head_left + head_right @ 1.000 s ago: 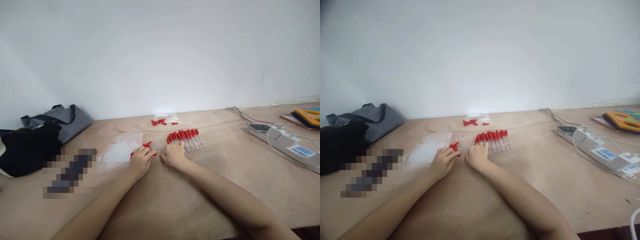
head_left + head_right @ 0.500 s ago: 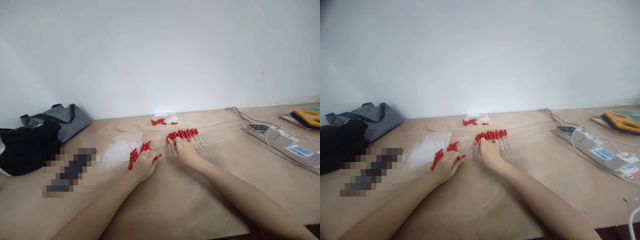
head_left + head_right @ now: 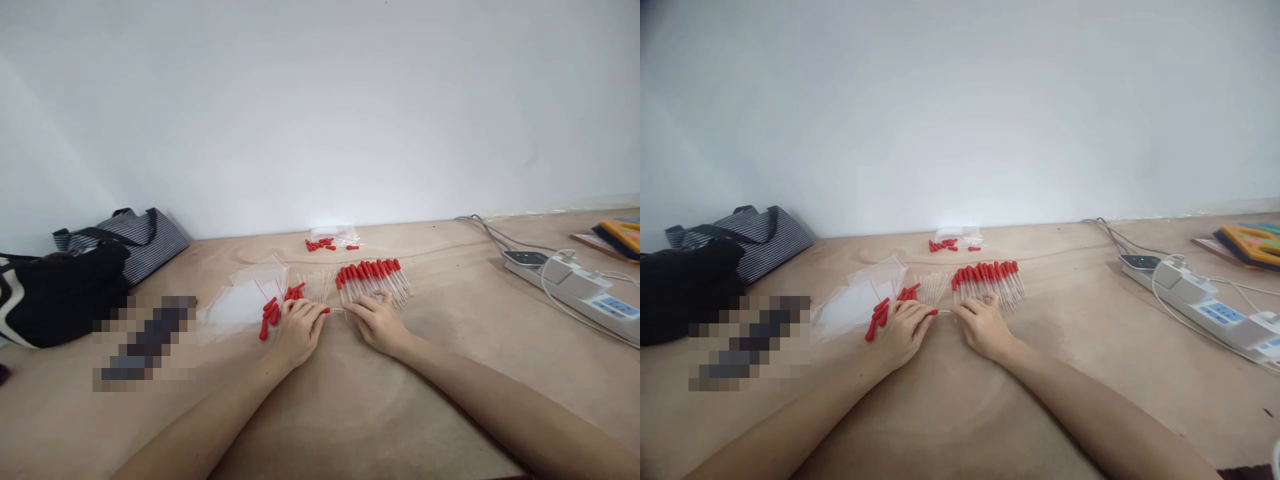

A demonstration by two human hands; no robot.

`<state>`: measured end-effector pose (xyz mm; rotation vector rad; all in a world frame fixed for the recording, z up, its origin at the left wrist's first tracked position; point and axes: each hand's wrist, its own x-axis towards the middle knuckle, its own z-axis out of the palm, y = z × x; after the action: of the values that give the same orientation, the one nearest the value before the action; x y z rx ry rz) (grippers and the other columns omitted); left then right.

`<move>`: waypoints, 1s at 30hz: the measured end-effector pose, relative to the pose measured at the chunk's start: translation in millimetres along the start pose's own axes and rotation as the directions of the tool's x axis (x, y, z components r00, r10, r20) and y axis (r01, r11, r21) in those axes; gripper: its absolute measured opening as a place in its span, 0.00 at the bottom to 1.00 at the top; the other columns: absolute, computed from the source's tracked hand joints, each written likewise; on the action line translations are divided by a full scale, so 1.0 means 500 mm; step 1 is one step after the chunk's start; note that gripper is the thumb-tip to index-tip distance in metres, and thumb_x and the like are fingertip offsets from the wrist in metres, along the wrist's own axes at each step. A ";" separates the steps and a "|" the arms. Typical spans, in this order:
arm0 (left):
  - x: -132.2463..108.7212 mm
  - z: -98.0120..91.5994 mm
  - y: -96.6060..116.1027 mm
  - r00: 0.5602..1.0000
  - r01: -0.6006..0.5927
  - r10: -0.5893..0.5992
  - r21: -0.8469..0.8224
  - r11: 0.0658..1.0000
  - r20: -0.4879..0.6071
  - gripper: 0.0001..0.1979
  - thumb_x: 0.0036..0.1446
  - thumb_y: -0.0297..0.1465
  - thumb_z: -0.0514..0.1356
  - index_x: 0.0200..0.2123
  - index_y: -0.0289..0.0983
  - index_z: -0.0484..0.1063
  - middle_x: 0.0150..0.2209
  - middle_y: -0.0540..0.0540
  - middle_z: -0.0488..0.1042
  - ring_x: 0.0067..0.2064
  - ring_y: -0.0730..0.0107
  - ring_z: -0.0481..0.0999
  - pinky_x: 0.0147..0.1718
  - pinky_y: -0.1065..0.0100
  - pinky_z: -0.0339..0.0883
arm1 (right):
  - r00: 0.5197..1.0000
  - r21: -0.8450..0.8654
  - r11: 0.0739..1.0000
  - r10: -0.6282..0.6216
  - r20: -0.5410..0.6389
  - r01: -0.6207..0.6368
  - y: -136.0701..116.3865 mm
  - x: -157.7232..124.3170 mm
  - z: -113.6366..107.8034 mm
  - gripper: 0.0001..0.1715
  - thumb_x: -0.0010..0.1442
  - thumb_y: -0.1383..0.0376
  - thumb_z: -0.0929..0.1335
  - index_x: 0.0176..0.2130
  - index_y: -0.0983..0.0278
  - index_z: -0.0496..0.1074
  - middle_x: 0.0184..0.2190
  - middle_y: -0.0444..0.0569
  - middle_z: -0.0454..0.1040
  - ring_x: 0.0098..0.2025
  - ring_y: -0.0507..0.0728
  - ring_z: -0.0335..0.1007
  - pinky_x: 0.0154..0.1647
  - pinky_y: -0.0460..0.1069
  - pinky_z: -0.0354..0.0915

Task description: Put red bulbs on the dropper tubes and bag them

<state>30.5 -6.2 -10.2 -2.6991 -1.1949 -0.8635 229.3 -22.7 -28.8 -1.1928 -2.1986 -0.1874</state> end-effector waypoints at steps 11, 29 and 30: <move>0.001 -0.004 0.007 0.997 -0.044 0.041 -0.043 0.998 -0.071 0.07 0.58 0.29 0.51 0.35 0.39 0.69 0.31 0.51 0.76 0.37 0.68 0.70 0.42 0.60 0.49 | 0.997 0.057 0.997 -0.043 -0.070 0.047 -0.010 0.000 0.011 0.16 0.59 0.70 0.58 0.41 0.62 0.70 0.30 0.46 0.71 0.30 0.50 0.62 0.44 0.52 0.42; -0.008 0.001 0.017 0.982 -0.137 0.136 -0.001 0.991 -0.128 0.10 0.59 0.30 0.49 0.30 0.39 0.69 0.27 0.50 0.75 0.37 0.66 0.70 0.48 0.54 0.44 | 0.942 -0.240 0.937 -0.295 -0.161 0.253 -0.027 0.003 0.003 0.17 0.55 0.75 0.56 0.34 0.64 0.70 0.22 0.43 0.64 0.25 0.48 0.57 0.42 0.50 0.42; -0.008 0.000 0.018 0.981 -0.144 0.143 0.000 0.990 -0.129 0.11 0.59 0.30 0.49 0.29 0.39 0.69 0.27 0.50 0.75 0.37 0.66 0.70 0.48 0.54 0.43 | 0.941 -0.246 0.935 -0.298 -0.159 0.254 -0.029 0.004 0.003 0.17 0.55 0.75 0.55 0.33 0.64 0.70 0.22 0.42 0.64 0.24 0.48 0.56 0.42 0.50 0.42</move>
<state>34.7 -15.2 -11.2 -2.6506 -0.9600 -1.0062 216.2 -29.3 -26.2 -0.9249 -2.2040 -0.6568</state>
